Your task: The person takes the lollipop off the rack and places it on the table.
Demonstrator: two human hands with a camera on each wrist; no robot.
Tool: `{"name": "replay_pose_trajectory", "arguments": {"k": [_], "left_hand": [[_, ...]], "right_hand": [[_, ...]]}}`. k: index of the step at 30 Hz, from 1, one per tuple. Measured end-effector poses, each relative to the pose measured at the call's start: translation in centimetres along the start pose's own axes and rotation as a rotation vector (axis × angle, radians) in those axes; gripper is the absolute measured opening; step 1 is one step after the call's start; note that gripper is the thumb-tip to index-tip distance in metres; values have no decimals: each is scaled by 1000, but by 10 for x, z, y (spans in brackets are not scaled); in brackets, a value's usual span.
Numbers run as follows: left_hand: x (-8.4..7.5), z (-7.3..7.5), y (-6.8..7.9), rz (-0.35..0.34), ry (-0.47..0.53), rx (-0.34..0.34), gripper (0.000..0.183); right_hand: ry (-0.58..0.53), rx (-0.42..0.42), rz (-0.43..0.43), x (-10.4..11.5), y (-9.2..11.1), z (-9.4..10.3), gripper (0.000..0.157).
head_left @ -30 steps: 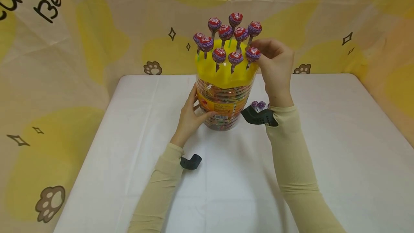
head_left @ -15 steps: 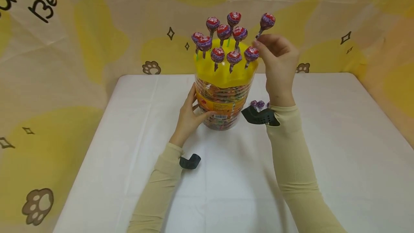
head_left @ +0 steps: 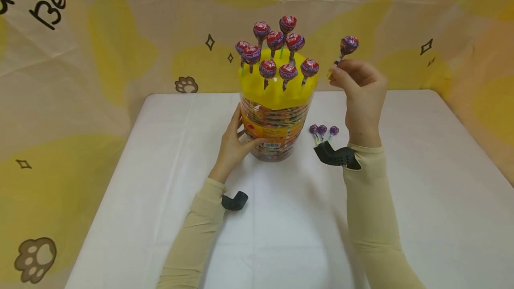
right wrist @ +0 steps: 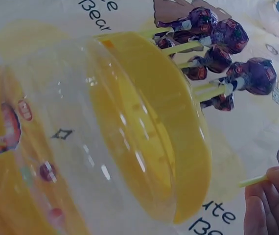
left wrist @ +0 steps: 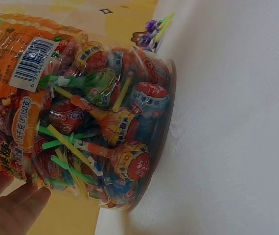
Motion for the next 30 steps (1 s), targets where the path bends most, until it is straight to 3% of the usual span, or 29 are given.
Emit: {"name": "replay_pose_trajectory", "arguments": {"k": [13,18,30], "left_hand": [[1,1,1,-14,15,1,99],[2,0,0,-3,7,4,99],[2,0,0,-2,2,-2,100]], "right_hand": [[144,-47,-93,-16,17,45,10],[247,-44,-173,-24,21,64,5],[347,-62,-391,-45,32,111,3]]}}
Point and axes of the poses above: each hand's wrist, its own y-axis away from the middle knuckle, its own z-axis out of the back of the hand, x = y × z, the point moved 1 cm from there along -y, towards the middle knuckle, and after that the axes turned 8 degrees about -y, right-handed, at the moved point
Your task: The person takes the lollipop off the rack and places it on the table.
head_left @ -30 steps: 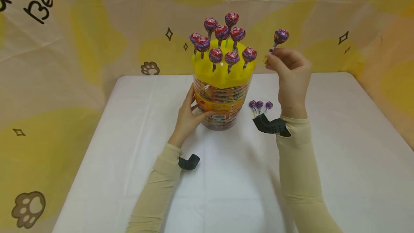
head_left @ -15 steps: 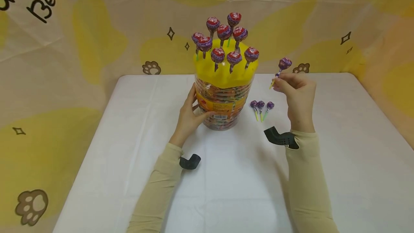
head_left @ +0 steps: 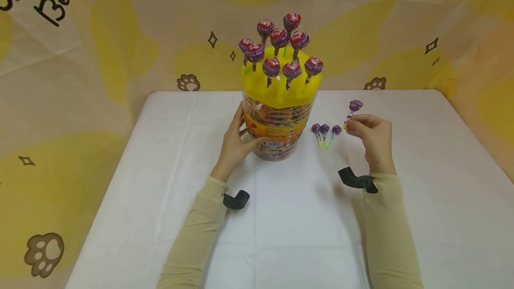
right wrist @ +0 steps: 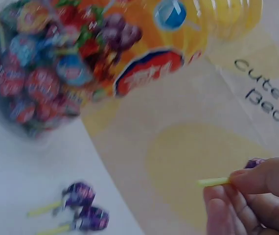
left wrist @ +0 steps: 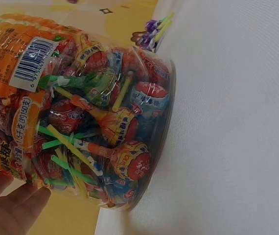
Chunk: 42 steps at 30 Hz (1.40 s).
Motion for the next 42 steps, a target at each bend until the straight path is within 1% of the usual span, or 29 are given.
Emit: {"name": "replay_pose_trajectory", "arguments": {"k": [3,5,8,10,13,16,20,23,29,32,34,35,39,42], "left_hand": [[0,0,0,-2,-7,-3,100],[0,0,-1,-6,-11,-6,100],[1,0,-1,-9,-15,-5,100],[1,-1,-1,-10,-12,-4,100],[1,-1,-1,-13,-7,-3,100],[1,-1,-1,-10,-3,-2,100],[0,-1,-1,-5,-5,-2,100],[0,-1,-1,-2,-7,-1,100],[0,-1,-1,12,-6,4,99],[0,-1,-1,17,-9,3,99],[0,-1,-1,19,-9,3,99],[1,-1,-1,20,-8,3,99],[1,-1,-1,25,-6,4,99],[1,-1,-1,26,-9,6,99]], "right_hand": [[67,26,-79,-10,-3,9,5],[127,49,-130,-16,-5,15,4],[182,81,-202,-25,-7,23,5],[216,92,-238,-30,-9,28,8],[249,92,-281,-38,-10,33,13],[273,100,-330,-43,-11,37,7],[258,125,-387,-49,-12,39,4],[242,129,-392,-52,-13,39,6],[206,131,-373,-55,-14,37,9],[215,131,-357,-56,-15,36,7],[232,130,-348,-57,-15,36,3],[245,129,-345,-57,-16,35,4],[323,123,-338,-59,-16,34,20],[399,119,-330,-59,-16,33,28]]}}
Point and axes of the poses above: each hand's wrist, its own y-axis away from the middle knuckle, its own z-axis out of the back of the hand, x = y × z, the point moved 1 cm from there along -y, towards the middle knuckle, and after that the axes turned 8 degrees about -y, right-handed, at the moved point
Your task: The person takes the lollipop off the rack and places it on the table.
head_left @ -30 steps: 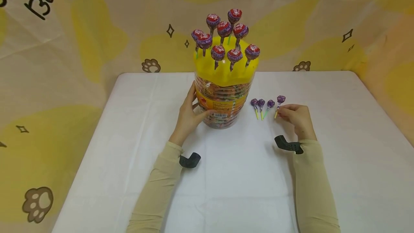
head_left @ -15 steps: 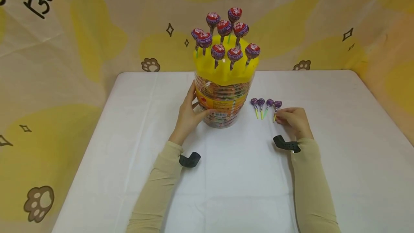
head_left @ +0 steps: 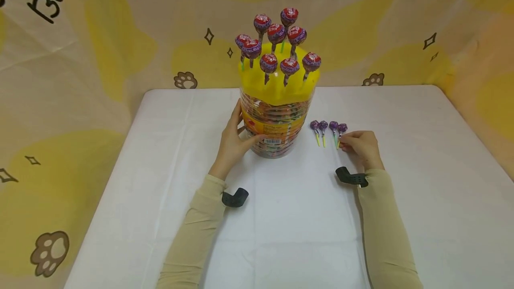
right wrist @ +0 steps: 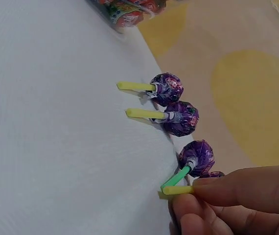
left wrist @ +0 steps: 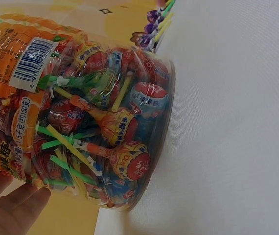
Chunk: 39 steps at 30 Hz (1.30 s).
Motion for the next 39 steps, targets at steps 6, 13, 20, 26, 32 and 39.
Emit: {"name": "replay_pose_trajectory", "arguments": {"k": [6,13,20,26,32,39], "left_hand": [[0,0,0,-5,1,-1,99],[-1,1,0,-4,3,-2,99],[-1,1,-1,2,5,1,99],[-3,2,0,14,9,11,99],[-3,2,0,15,10,12,98],[-2,1,0,8,12,8,98]], "right_hand": [[127,-34,7,3,-1,-1,32],[226,-73,26,6,1,-1,31],[304,-111,62,8,3,0,28],[348,-145,98,7,3,0,25],[346,-140,107,5,3,2,25],[245,-149,175,11,6,6,26]]}}
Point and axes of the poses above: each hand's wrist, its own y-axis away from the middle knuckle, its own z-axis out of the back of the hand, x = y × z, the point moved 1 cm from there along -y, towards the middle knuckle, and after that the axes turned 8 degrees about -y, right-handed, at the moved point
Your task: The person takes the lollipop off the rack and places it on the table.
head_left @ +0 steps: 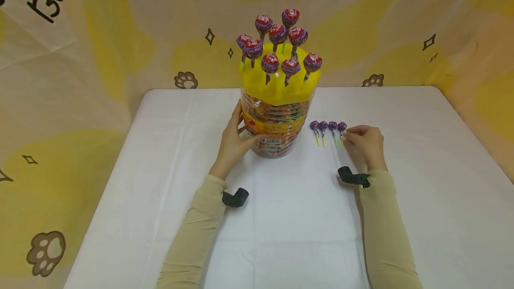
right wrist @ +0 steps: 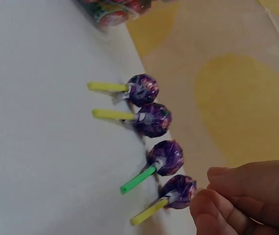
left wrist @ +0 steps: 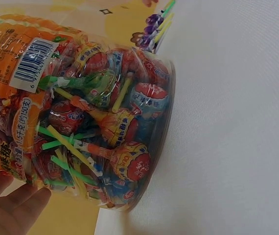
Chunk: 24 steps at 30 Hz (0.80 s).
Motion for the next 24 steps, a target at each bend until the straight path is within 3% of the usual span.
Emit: {"name": "replay_pose_trajectory", "arguments": {"k": [4,8,14,24], "left_hand": [[1,0,0,-3,-2,-2,99],[1,-1,-1,-11,3,-4,100],[1,-1,-1,-6,4,0,99],[2,-1,-1,-7,3,-2,99]], "right_hand": [[-124,11,73,8,1,0,26],[-171,-2,132,21,5,-1,27],[-207,-42,158,39,13,2,28],[-423,-79,263,65,28,4,22]]}}
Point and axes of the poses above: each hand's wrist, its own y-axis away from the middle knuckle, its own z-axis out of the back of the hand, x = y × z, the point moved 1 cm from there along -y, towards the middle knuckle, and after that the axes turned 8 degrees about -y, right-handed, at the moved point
